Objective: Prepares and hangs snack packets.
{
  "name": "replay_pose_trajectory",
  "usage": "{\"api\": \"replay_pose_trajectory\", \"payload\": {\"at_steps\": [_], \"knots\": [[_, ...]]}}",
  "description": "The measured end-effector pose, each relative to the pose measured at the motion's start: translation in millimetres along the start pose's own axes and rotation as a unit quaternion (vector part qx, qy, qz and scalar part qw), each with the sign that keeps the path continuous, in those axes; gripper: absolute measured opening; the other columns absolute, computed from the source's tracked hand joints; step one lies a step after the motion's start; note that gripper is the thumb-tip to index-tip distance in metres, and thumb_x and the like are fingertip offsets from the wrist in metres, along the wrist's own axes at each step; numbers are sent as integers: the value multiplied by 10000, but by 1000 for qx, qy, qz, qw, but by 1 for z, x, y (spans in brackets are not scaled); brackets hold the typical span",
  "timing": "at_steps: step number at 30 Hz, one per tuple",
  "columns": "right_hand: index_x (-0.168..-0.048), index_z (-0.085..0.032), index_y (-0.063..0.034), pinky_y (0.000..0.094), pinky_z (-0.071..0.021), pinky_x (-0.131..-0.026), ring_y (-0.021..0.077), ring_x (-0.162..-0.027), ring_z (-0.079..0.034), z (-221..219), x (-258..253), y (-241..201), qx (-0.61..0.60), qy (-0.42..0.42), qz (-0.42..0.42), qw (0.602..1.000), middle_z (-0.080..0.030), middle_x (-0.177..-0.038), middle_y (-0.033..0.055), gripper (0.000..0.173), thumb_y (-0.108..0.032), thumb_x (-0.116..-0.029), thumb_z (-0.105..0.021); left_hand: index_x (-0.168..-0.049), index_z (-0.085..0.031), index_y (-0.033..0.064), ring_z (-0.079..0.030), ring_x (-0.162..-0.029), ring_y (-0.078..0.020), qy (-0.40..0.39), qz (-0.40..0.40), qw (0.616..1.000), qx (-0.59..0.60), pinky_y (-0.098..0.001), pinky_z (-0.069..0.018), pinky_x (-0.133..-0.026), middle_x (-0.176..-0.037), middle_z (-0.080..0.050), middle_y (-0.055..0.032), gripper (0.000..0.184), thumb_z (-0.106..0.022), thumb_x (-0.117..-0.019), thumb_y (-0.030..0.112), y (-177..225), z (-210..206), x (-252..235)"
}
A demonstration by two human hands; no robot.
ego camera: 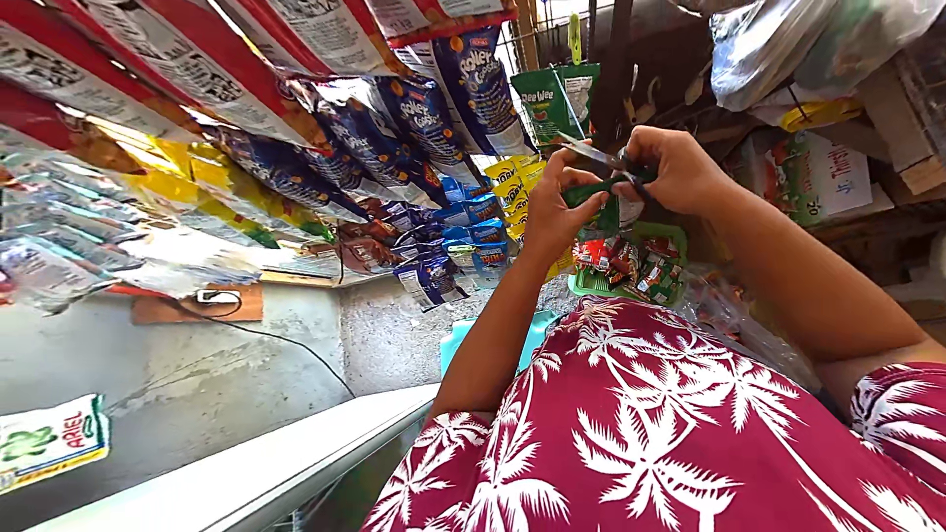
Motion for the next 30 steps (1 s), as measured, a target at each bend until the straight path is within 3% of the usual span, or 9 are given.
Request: {"api": "replay_pose_trajectory", "payload": {"at_steps": [4,11,18,24,30], "knots": [[-989,-569,-60,220,-555,-767,38,-818,-661,0,-14,0,-46,25,34,998,-697,-924,19,242,-70,-861,-774,-1426,-454,-39,-712,-845,-119,38,24,999,1,-276,-600,-764,-987,-733,-90,654,-764,-850,-25,4,4,-8],[-974,-539,-71,210,-559,-742,32,-793,-672,-1,-25,3,-96,116,52,987,-708,-890,5,242,-37,-865,-752,-1455,-453,-15,-719,-848,-127,72,29,996,-45,-284,-602,-776,-978,-736,-96,676,-770,-858,4,8,13,-24],[-962,-541,-76,194,-560,-741,18,-793,-672,-1,-25,5,-109,126,62,984,-709,-890,-6,233,-36,-871,-751,-1447,-474,-34,-702,-913,-144,60,-14,998,-30,-286,-593,-816,-1073,-709,-114,605,-728,-900,10,6,12,-23],[-960,-549,-80,187,-563,-746,12,-794,-675,-2,-28,9,-117,115,58,985,-714,-893,-11,232,-29,-863,-753,-1455,-478,-44,-721,-937,-136,42,-23,998,-34,-287,-599,-847,-1066,-739,-109,593,-708,-909,-21,4,12,-24],[-944,-539,-88,178,-561,-729,5,-777,-670,-1,-31,9,-112,105,56,987,-706,-873,-22,242,-34,-858,-758,-1429,-502,-61,-725,-910,-133,42,-43,998,-34,-278,-609,-774,-1077,-743,-112,548,-697,-919,-20,2,12,-24]]}}
Point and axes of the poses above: each hand's wrist, its own x-axis away from the middle knuckle, its own z-axis out of the back of the hand, y = z × x, the point moved 6 cm from there along -x, towards the middle knuckle
